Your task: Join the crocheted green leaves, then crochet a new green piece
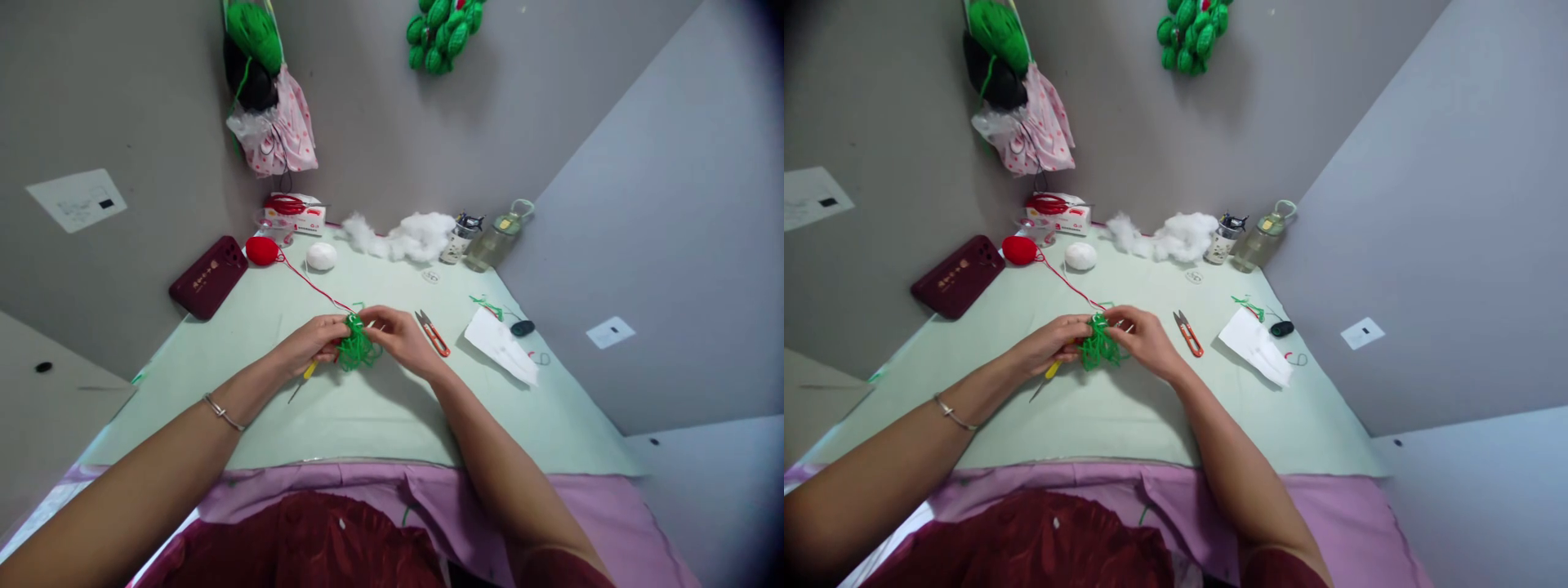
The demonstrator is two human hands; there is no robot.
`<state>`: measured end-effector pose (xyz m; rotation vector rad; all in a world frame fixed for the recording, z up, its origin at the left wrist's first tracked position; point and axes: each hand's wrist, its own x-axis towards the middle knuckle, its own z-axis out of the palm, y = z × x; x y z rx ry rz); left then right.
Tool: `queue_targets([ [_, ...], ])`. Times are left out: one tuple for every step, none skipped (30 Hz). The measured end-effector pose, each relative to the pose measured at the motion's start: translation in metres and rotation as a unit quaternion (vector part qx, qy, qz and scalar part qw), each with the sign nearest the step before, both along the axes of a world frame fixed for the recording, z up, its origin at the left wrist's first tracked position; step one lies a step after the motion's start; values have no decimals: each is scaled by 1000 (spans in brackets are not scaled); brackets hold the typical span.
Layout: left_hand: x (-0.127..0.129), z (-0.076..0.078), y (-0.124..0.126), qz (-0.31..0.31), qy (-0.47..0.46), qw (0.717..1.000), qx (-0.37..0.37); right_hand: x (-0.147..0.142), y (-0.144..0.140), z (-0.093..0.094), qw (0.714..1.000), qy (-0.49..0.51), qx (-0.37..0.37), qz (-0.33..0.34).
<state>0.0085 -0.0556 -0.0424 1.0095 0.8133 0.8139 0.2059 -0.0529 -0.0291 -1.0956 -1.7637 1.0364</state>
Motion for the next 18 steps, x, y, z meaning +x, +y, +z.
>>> queue_targets([
  [1,-1,-1,-3,9,1000,3,-5,-3,-2,1000,-13,2,5],
  [2,-2,-1,0,17,1000,9,-8,-4,-3,1000,-23,5,2],
  [2,-3,-1,10,24,1000,17,-9,-5,-4,999,-31,10,-9],
  [2,-4,0,26,28,999,28,-9,-5,-6,999,-36,15,-25],
  [2,-5,0,45,31,998,40,-8,-4,-7,998,-40,20,-40],
  [2,-6,1,65,32,996,53,-7,-3,-7,998,-42,24,-51],
  [1,-6,2,81,33,994,65,-6,-2,-8,997,-44,25,-57],
  [1,-6,2,92,34,992,74,-5,0,-8,997,-45,24,-56],
  [1,-6,2,99,36,991,81,-4,0,-9,997,-46,22,-50],
  [1,-6,1,103,37,990,86,-4,1,-9,998,-47,19,-41],
  [2,-6,1,108,38,990,88,-5,0,-9,998,-47,17,-31],
  [2,-6,0,112,39,989,89,-6,0,-9,998,-49,16,-23],
  [3,-7,-1,117,39,988,88,-7,-2,-9,998,-52,18,-18],
  [4,-7,-1,122,39,988,85,-9,-3,-9,998,-56,22,-16],
  [4,-7,-1,124,38,988,81,-10,-4,-9,998,-61,26,-17],
  [5,-7,-1,122,37,989,76,-10,-5,-9,997,-68,32,-21],
  [5,-7,0,117,35,990,70,-11,-5,-10,996,-75,39,-28],
  [5,-6,0,110,32,991,63,-10,-4,-11,995,-82,46,-41],
])
